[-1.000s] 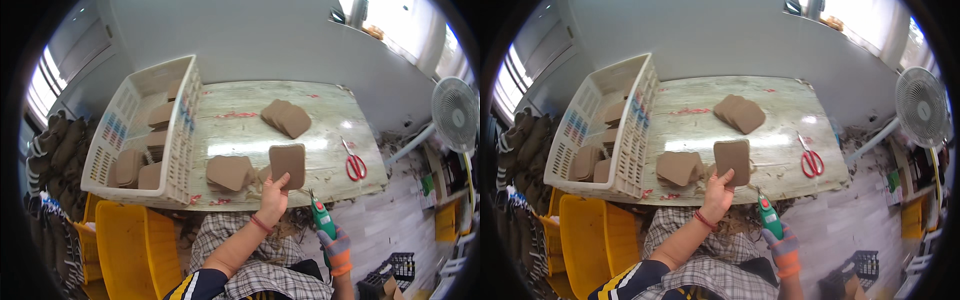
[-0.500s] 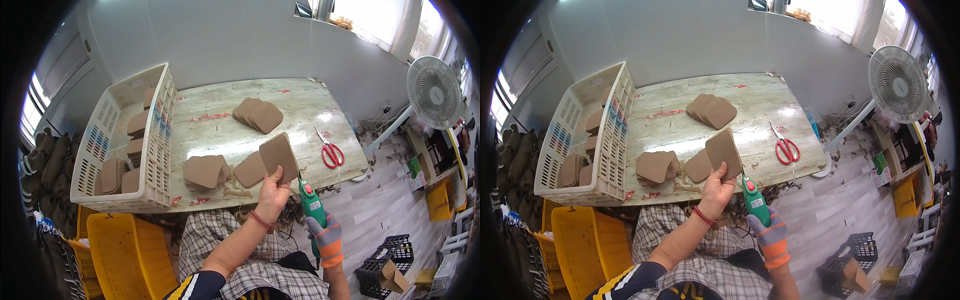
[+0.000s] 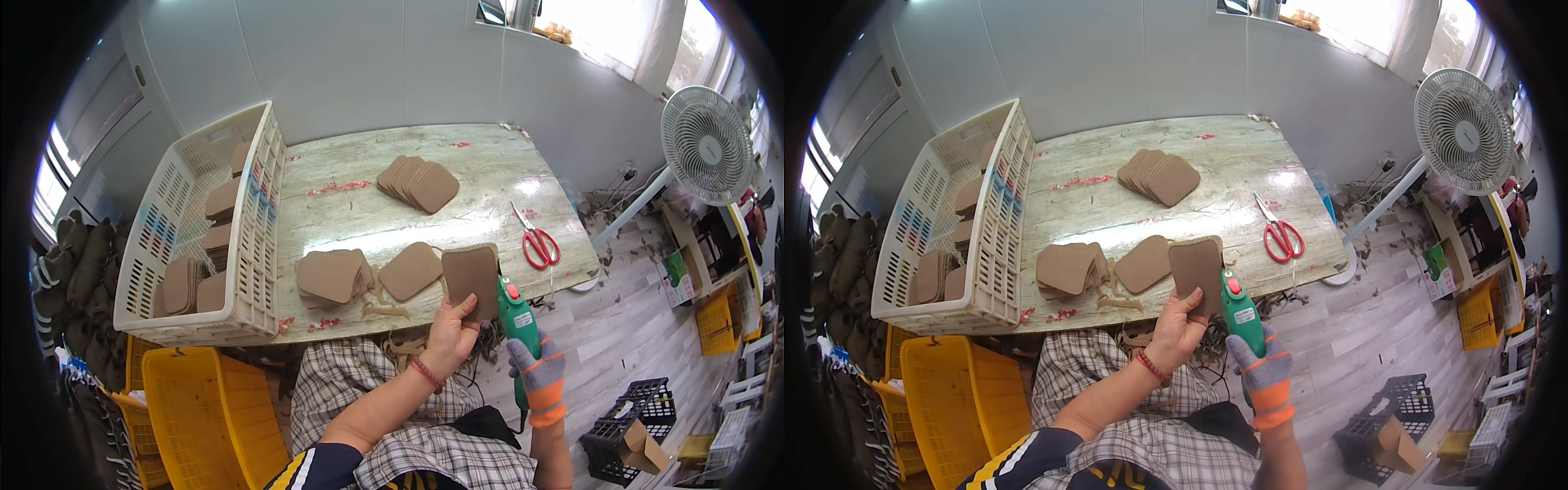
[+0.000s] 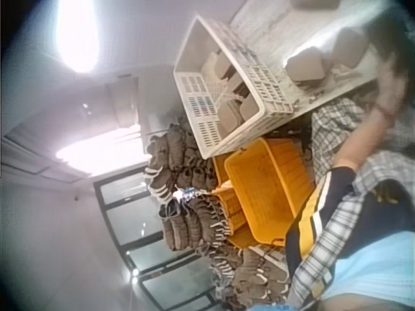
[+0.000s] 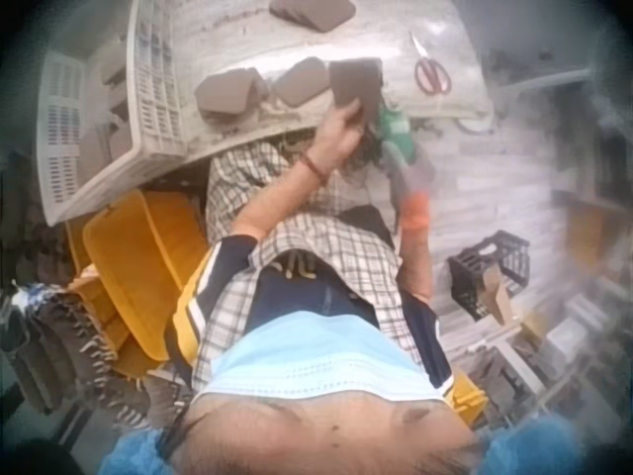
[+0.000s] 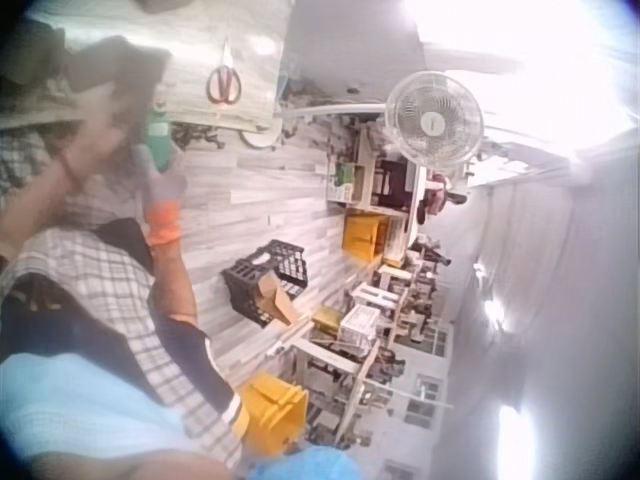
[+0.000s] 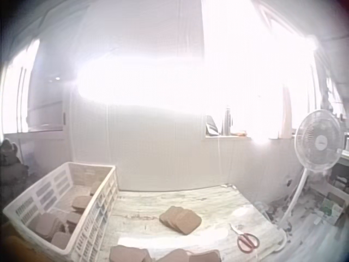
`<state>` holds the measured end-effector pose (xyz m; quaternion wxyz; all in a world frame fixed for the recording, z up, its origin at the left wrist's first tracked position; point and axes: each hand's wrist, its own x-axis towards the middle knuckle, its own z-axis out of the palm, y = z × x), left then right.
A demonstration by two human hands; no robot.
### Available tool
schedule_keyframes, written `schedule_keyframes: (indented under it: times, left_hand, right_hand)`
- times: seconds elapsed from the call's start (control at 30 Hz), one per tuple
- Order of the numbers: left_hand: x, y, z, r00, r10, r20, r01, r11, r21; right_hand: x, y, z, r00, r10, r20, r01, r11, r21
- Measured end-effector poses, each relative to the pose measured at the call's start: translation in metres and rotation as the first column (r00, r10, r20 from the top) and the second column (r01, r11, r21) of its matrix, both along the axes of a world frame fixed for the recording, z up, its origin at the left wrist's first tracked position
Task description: The person uses a handheld rotary tool to smooth the edges of small brown cardboard pieces. They pick up each piece from a stack on the table, run the tool along the edges, and place the finished piece into a white plastic basket.
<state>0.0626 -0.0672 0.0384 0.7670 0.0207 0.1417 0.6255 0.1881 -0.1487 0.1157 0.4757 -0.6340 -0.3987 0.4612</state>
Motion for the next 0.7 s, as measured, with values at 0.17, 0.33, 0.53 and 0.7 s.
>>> schedule_keyframes:
  times: [0.17, 0.33, 0.53, 0.7]
  left_hand:
    - [-0.009, -0.009, -0.009, 0.996, -0.056, -0.076, 0.061, 0.996, 0.062]
    - [-0.039, 0.001, -0.015, 0.948, -0.029, -0.317, 0.076, 0.988, 0.138]
    - [-0.082, 0.017, -0.008, 0.782, -0.068, -0.62, 0.263, 0.937, 0.229]
    - [-0.104, 0.023, -0.011, 0.595, -0.047, -0.802, 0.414, 0.873, 0.257]
  right_hand:
    - [0.002, 0.002, 0.013, 1.0, 0.021, 0.018, -0.021, 1.0, 0.014]
    - [0.02, -0.005, 0.022, 0.995, 0.103, 0.018, -0.101, 0.99, -0.096]
    - [0.039, -0.015, 0.017, 0.968, 0.228, 0.104, -0.209, 0.964, -0.164]
    - [0.035, -0.021, 0.015, 0.953, 0.279, 0.12, -0.25, 0.945, -0.213]
